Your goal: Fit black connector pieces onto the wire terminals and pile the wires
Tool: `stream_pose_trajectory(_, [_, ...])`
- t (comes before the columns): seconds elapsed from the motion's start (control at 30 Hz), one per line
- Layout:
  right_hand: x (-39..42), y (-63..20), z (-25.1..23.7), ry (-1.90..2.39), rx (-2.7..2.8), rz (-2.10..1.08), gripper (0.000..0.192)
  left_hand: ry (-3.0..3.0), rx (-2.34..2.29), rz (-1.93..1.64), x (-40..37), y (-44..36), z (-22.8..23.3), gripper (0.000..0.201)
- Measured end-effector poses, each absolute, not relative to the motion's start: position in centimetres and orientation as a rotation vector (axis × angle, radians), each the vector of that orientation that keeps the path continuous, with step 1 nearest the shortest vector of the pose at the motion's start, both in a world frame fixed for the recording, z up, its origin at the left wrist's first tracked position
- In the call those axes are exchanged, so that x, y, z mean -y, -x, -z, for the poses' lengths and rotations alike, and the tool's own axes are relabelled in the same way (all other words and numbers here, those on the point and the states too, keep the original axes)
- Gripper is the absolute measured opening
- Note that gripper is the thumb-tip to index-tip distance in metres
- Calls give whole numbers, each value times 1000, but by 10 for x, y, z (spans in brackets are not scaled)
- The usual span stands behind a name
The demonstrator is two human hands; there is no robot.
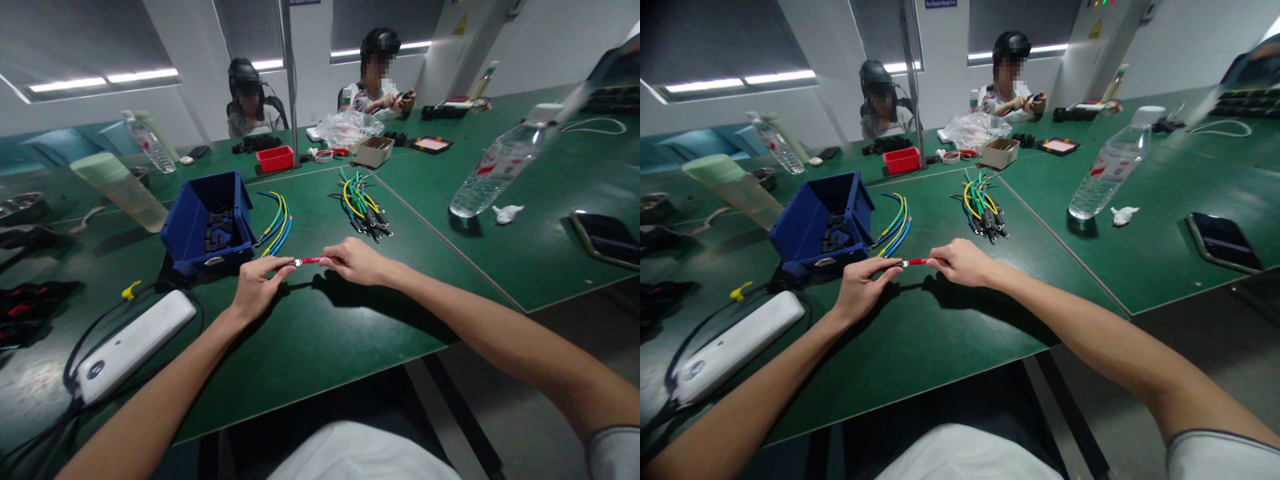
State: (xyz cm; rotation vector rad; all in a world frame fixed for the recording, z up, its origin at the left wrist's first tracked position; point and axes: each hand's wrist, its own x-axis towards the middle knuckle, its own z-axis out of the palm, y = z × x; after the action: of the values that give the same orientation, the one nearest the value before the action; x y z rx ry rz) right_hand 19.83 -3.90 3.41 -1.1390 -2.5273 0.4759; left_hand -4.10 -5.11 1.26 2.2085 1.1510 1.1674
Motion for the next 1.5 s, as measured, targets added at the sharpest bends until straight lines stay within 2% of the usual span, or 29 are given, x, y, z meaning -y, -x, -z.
stream_pose_trajectory(0.23, [48,-194,-34,1099,2523,-550,30,-2148,-1112,-1176,60,35,-14,18])
stream_pose_trajectory(0.5, [58,-185,-29,1107,2508,-466,32,-2087,-1092,-1193,63,28,-19,14])
stream_pose_trajectory(0.7, [47,-186,-23,1192,2599,-297,32,-2220,-1079,-1071,51,31,-6,20])
stream_pose_trajectory(0.87, [36,-193,-29,1124,2630,-285,31,-2378,-1070,-1020,50,32,-6,24])
stream_pose_trajectory(1.13, [24,-209,-29,1208,2450,-268,35,-2465,-1172,-1272,53,41,-21,23])
stream_pose_trajectory(1.3, [18,-220,-34,1277,2366,-179,37,-2370,-1611,-1582,40,65,-54,25])
stream_pose_trajectory(1.4, [18,-221,-35,1286,2372,-145,38,-2365,-1767,-1399,17,83,-70,28])
stream_pose_trajectory(1.5, [19,-219,-32,1296,2400,-135,38,-2353,-1920,-825,-12,103,-81,31])
